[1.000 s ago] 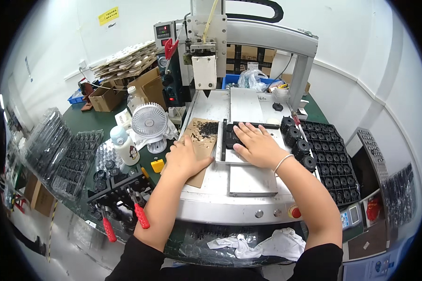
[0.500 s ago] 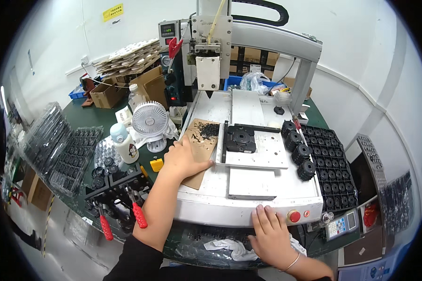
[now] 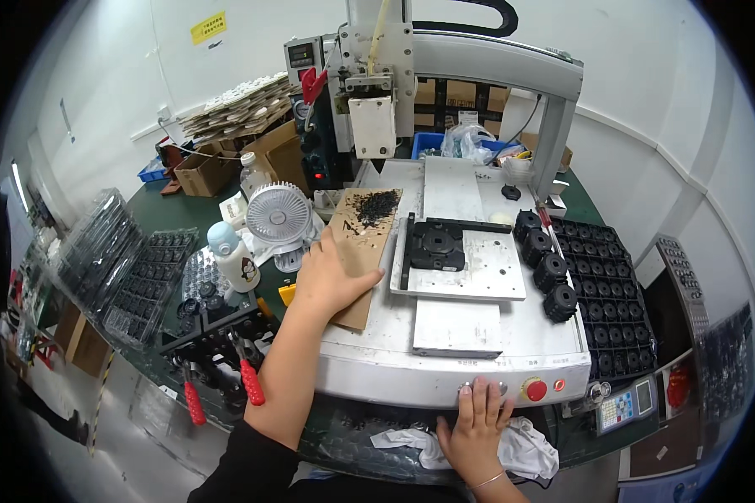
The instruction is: Assembling and testing electronic cooling fan components at an industrial workstation.
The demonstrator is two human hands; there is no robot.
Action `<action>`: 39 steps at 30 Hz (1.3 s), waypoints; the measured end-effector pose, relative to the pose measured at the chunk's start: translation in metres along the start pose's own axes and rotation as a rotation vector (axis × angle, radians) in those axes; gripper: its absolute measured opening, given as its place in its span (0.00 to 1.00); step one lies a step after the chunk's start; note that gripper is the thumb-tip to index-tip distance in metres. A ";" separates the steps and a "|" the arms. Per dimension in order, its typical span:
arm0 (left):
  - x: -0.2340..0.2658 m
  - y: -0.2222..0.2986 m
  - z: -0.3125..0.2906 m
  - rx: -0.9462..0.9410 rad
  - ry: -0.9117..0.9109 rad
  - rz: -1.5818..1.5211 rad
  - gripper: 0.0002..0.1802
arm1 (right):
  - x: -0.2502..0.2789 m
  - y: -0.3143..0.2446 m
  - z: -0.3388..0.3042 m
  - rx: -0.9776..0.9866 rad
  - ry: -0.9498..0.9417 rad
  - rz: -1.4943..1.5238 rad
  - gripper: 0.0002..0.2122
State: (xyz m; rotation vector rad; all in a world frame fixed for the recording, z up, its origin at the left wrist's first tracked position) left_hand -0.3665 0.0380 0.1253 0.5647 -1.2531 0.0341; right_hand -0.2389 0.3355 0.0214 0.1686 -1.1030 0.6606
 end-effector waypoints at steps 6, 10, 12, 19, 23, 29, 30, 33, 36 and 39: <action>0.001 0.002 0.000 -0.003 0.024 0.011 0.62 | -0.011 0.000 -0.003 0.000 0.056 -0.062 0.43; 0.001 0.002 -0.001 -0.008 0.002 -0.001 0.62 | -0.012 0.000 -0.006 -0.011 0.068 -0.088 0.43; 0.000 0.003 -0.002 -0.011 -0.021 0.004 0.62 | -0.009 0.001 -0.007 -0.028 0.031 -0.052 0.42; 0.013 0.006 -0.004 -0.002 -0.066 -0.050 0.61 | 0.051 0.045 -0.020 -0.146 0.273 0.042 0.38; 0.014 -0.005 -0.002 0.038 0.003 -0.100 0.59 | 0.050 0.068 -0.020 -0.374 0.159 -0.149 0.37; 0.016 -0.012 0.000 0.131 0.014 -0.105 0.56 | 0.052 0.074 -0.028 -0.359 0.180 -0.124 0.36; 0.015 -0.010 0.001 0.120 0.005 -0.110 0.56 | 0.054 0.077 -0.028 -0.347 0.197 -0.089 0.34; 0.012 -0.007 0.002 0.040 0.012 -0.123 0.56 | 0.071 0.086 -0.026 -0.356 0.242 -0.046 0.30; 0.009 -0.018 0.007 0.078 0.138 -0.123 0.56 | 0.103 0.088 0.002 -0.224 0.162 -0.229 0.23; 0.007 -0.016 0.006 0.079 0.077 -0.013 0.57 | 0.130 0.085 0.051 -0.156 0.264 -0.092 0.19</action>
Point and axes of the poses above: each hand's wrist, its own z-axis towards the middle knuckle, its own x-axis out of the back of the hand, y = z × x, the point moved 4 cm from there along z, towards the middle knuckle, and after that the axes turned 4 degrees about z, right-handed, at the moved point
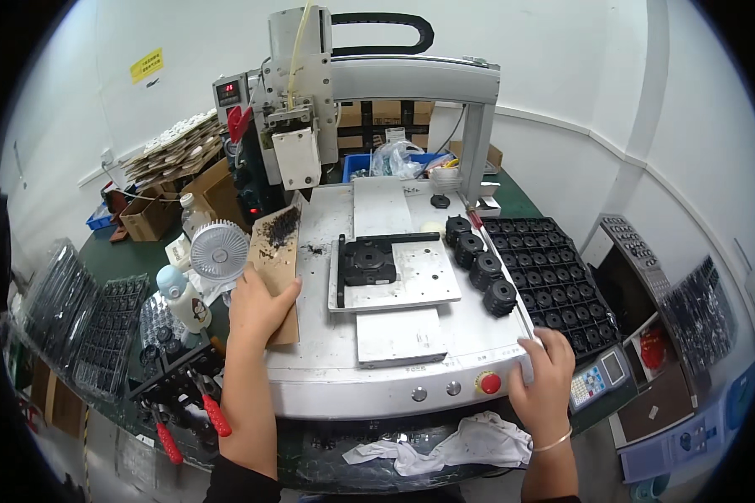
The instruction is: Assembling and testing electronic cooling fan components at an industrial workstation.
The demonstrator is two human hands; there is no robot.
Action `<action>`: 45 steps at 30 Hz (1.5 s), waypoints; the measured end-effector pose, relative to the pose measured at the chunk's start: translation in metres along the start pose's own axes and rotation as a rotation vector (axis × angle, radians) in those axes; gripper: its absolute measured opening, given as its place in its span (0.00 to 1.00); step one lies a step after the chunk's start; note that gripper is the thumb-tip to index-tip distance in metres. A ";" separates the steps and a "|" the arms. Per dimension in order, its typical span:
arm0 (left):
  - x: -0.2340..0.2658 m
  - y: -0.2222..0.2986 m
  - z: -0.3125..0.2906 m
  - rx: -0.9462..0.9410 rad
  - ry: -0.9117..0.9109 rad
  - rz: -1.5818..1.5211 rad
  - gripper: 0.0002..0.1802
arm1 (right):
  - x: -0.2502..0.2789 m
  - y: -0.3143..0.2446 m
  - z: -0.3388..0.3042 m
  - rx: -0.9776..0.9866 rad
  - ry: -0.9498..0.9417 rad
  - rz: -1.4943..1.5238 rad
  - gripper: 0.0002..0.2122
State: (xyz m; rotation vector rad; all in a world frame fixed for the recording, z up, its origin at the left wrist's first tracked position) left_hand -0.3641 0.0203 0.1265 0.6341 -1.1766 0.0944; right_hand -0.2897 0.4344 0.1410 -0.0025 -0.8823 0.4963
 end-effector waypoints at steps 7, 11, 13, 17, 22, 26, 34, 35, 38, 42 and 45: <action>-0.011 0.019 -0.015 -0.095 -0.192 0.196 0.58 | -0.046 0.029 0.092 -0.255 -0.166 0.017 0.28; -0.011 0.014 -0.016 -0.078 -0.204 0.209 0.57 | -0.053 0.034 0.099 -0.287 -0.239 -0.011 0.28; -0.010 0.013 -0.017 -0.081 -0.174 0.230 0.57 | -0.057 0.036 0.100 -0.261 -0.232 -0.017 0.29; -0.012 0.018 -0.014 -0.097 -0.211 0.219 0.56 | -0.059 0.033 0.101 -0.220 -0.172 -0.055 0.27; -0.015 0.017 -0.012 -0.088 -0.215 0.262 0.55 | -0.058 0.000 0.086 0.002 -0.176 -0.100 0.21; -0.015 0.017 -0.008 -0.106 -0.222 0.246 0.55 | -0.061 -0.001 0.078 0.095 -0.256 -0.130 0.19; -0.015 0.015 -0.011 -0.082 -0.212 0.254 0.53 | -0.066 0.002 0.077 0.237 -0.307 -0.155 0.14; -0.015 0.017 -0.011 -0.090 -0.215 0.252 0.53 | -0.065 0.002 0.076 0.242 -0.350 -0.205 0.12; -0.014 0.014 -0.012 -0.082 -0.211 0.255 0.53 | -0.063 -0.013 0.094 0.262 -0.331 -0.078 0.11; -0.017 0.014 -0.014 -0.081 -0.232 0.231 0.55 | -0.056 -0.031 0.155 0.034 -0.015 0.785 0.10; -0.017 0.014 -0.016 -0.082 -0.170 0.272 0.56 | -0.075 -0.036 0.197 -0.482 -0.026 1.448 0.08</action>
Point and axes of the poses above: each hand's wrist, its own z-axis towards the middle knuckle, its own x-axis out of the back of the hand, y = z × x, the point moved 4 cm from there along z, towards the middle knuckle, and after that the axes turned 4 degrees about z, right-handed, at the moved point
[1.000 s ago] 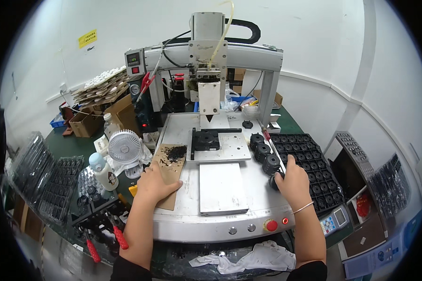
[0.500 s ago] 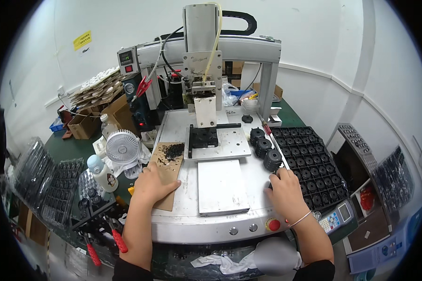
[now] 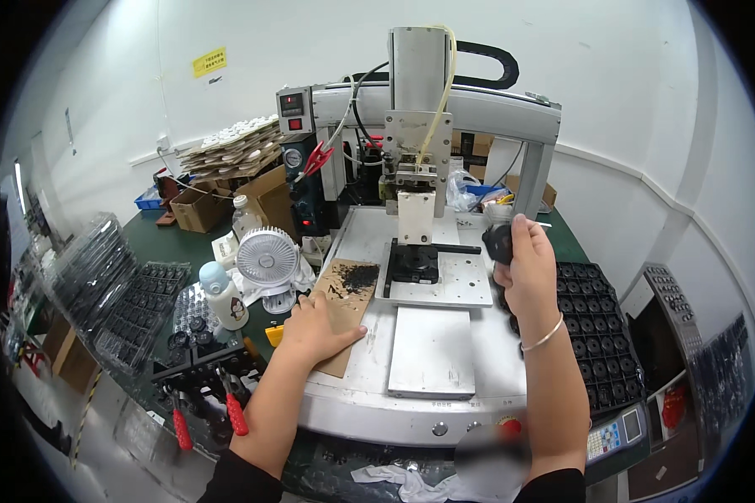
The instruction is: Assembling and testing electronic cooling fan components at an industrial workstation.
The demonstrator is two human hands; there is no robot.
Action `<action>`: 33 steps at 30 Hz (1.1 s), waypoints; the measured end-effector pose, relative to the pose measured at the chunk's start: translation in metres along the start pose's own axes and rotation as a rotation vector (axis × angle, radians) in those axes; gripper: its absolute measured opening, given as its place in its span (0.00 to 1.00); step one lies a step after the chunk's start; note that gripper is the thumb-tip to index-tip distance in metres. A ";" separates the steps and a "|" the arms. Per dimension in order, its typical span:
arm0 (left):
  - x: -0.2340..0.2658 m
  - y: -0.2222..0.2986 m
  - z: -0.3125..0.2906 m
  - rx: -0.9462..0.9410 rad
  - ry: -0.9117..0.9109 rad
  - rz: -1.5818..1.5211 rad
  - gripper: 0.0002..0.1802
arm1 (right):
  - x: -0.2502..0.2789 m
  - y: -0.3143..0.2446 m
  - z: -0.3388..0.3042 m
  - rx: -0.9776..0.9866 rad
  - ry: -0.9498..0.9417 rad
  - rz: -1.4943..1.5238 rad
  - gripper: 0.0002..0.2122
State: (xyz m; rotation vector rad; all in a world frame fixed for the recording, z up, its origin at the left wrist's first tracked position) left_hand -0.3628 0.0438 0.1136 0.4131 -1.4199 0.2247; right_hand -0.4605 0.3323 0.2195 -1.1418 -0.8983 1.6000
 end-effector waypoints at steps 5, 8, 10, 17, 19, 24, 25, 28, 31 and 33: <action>-0.001 0.007 -0.001 -0.026 0.077 0.107 0.55 | 0.018 0.066 0.040 -0.244 -0.048 0.506 0.05; 0.006 0.001 0.003 -0.050 0.096 0.014 0.52 | 0.027 0.089 0.032 -0.362 0.027 0.479 0.03; 0.003 -0.002 0.005 -0.049 0.069 -0.004 0.51 | 0.015 0.087 0.028 -0.339 0.016 0.454 0.02; -0.004 0.006 0.005 -0.078 0.105 -0.017 0.48 | 0.023 0.097 0.029 -0.307 0.077 0.317 0.07; -0.005 0.009 0.003 -0.100 0.157 0.000 0.47 | 0.025 0.096 0.027 -0.320 0.120 0.236 0.10; -0.001 0.011 0.001 -0.125 0.299 0.006 0.42 | 0.013 0.089 0.016 -0.364 0.129 0.307 0.13; -0.001 0.012 0.001 -0.126 0.301 0.010 0.42 | 0.010 0.084 0.014 -0.369 0.122 0.309 0.13; 0.004 0.014 0.000 -0.181 0.414 -0.138 0.36 | 0.007 0.078 0.010 -0.381 0.105 0.316 0.15; 0.012 0.014 -0.006 -0.185 0.468 -0.154 0.33 | 0.008 0.081 0.012 -0.372 0.084 0.318 0.15; 0.015 0.014 -0.011 -0.183 0.496 -0.158 0.31 | 0.009 0.081 0.012 -0.368 0.074 0.328 0.15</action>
Point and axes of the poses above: each hand's wrist, its own z-axis towards the middle knuckle, its own x-axis out of the back of the hand, y = z × x, the point moved 4 cm from there along z, towards the middle knuckle, and after that the axes turned 4 degrees about z, right-handed, at the moved point
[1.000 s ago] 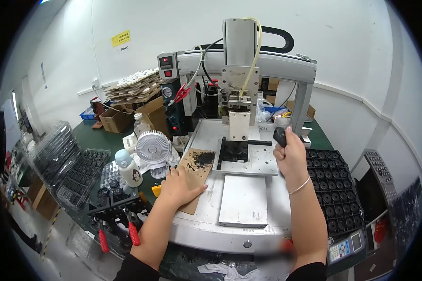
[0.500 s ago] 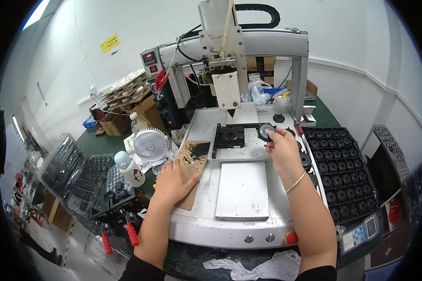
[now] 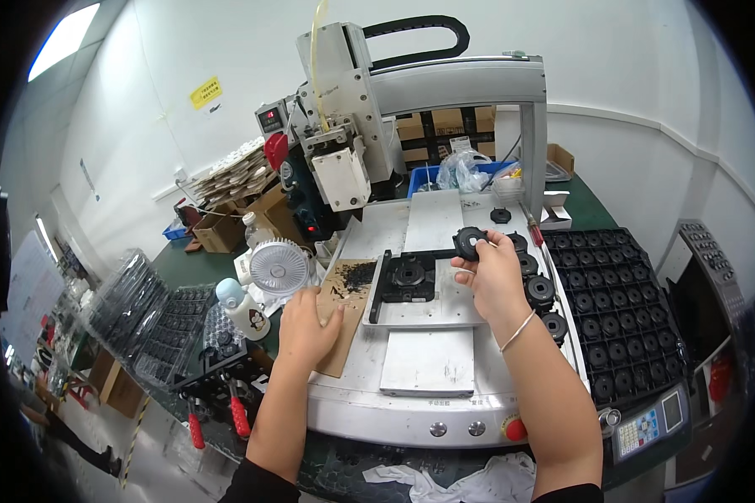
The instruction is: Assembling and testing electronic cooling fan components at an industrial workstation.
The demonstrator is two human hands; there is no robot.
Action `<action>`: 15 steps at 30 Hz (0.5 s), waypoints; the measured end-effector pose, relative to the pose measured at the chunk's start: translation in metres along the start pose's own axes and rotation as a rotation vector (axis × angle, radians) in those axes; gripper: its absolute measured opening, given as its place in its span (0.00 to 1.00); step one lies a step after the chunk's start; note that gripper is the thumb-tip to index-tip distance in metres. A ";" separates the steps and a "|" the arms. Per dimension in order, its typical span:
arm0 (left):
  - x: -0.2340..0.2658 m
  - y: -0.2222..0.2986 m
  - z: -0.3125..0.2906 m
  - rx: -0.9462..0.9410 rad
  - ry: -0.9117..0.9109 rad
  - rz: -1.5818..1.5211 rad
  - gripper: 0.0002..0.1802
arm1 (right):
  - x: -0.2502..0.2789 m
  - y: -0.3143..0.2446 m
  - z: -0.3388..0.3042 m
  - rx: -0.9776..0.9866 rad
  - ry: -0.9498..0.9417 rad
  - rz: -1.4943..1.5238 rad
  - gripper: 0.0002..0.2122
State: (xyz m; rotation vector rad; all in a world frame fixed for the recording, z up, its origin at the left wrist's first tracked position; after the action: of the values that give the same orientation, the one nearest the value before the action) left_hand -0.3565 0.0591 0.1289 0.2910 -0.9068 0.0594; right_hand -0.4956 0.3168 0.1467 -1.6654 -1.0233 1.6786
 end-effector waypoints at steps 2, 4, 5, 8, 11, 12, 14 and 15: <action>0.000 -0.001 -0.004 0.050 -0.063 0.021 0.29 | 0.000 0.000 0.000 0.006 -0.012 0.010 0.15; 0.001 -0.002 -0.007 0.078 -0.092 0.037 0.27 | -0.002 0.000 0.000 0.005 -0.031 0.009 0.16; 0.003 -0.002 -0.007 0.072 -0.065 0.012 0.27 | -0.003 0.000 -0.001 0.006 -0.044 0.004 0.16; 0.012 0.007 -0.006 0.059 -0.007 -0.036 0.27 | -0.006 0.001 -0.002 0.023 -0.081 -0.004 0.17; 0.026 0.057 0.002 -0.124 -0.006 -0.290 0.28 | -0.004 0.003 -0.003 0.054 -0.105 -0.022 0.18; 0.024 0.073 0.010 -0.124 -0.009 -0.296 0.28 | -0.002 0.004 -0.003 0.064 -0.117 -0.033 0.19; 0.010 0.104 0.029 -0.090 -0.307 -0.194 0.29 | -0.005 0.003 -0.002 0.086 -0.157 -0.053 0.20; 0.003 0.114 0.034 -0.088 -0.302 -0.199 0.29 | -0.006 0.004 -0.002 0.090 -0.160 -0.059 0.20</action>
State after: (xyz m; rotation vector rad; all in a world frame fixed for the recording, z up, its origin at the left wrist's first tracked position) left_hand -0.4006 0.1592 0.1772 0.3117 -1.1717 -0.2127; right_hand -0.4923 0.3096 0.1471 -1.4497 -1.0444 1.8142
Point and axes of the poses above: each hand's wrist, its own z-axis towards the middle knuckle, its own x-axis out of the back of the hand, y = z × x, the point moved 4 cm from there along z, towards the middle knuckle, and after that the axes turned 4 degrees about z, right-handed, at the moved point
